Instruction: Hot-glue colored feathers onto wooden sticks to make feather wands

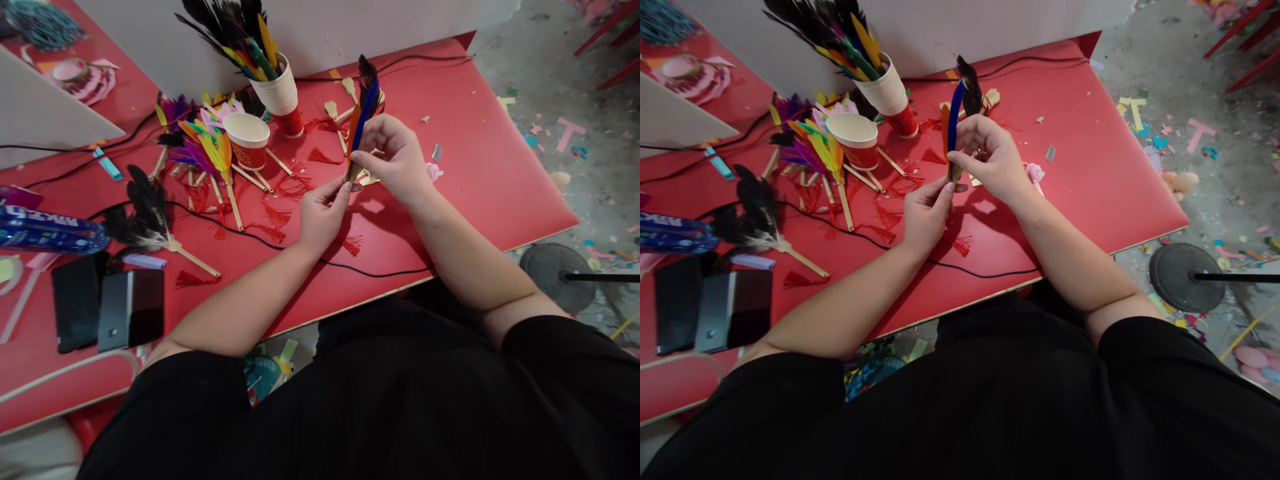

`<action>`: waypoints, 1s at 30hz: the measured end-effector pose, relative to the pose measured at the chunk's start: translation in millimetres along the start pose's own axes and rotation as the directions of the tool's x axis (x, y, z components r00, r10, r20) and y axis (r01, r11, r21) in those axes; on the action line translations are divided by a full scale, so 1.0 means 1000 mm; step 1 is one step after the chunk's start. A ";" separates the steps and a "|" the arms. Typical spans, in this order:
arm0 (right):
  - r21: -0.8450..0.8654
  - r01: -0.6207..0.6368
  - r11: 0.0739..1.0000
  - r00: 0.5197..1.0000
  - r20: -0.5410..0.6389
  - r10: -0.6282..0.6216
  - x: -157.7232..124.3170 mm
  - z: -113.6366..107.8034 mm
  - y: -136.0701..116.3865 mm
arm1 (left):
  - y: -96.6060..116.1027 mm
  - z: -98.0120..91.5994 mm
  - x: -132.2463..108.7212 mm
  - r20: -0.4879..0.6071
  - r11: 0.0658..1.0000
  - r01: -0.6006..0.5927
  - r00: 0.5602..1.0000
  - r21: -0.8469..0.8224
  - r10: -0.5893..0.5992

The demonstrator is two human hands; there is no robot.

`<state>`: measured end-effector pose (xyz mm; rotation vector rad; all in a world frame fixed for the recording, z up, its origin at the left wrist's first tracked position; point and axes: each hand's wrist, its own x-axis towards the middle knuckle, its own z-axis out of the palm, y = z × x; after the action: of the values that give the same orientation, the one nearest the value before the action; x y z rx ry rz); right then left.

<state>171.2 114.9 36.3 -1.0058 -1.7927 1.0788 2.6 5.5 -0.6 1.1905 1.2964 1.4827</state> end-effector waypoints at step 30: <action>0.257 0.167 0.952 0.986 -0.064 -0.156 0.002 0.013 0.020 | -0.009 -0.003 0.002 0.052 0.998 -0.070 0.996 -0.005 0.070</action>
<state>163.2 119.3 13.8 -0.7045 -1.6163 1.1465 -0.4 8.0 -9.8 1.2759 1.2286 1.4928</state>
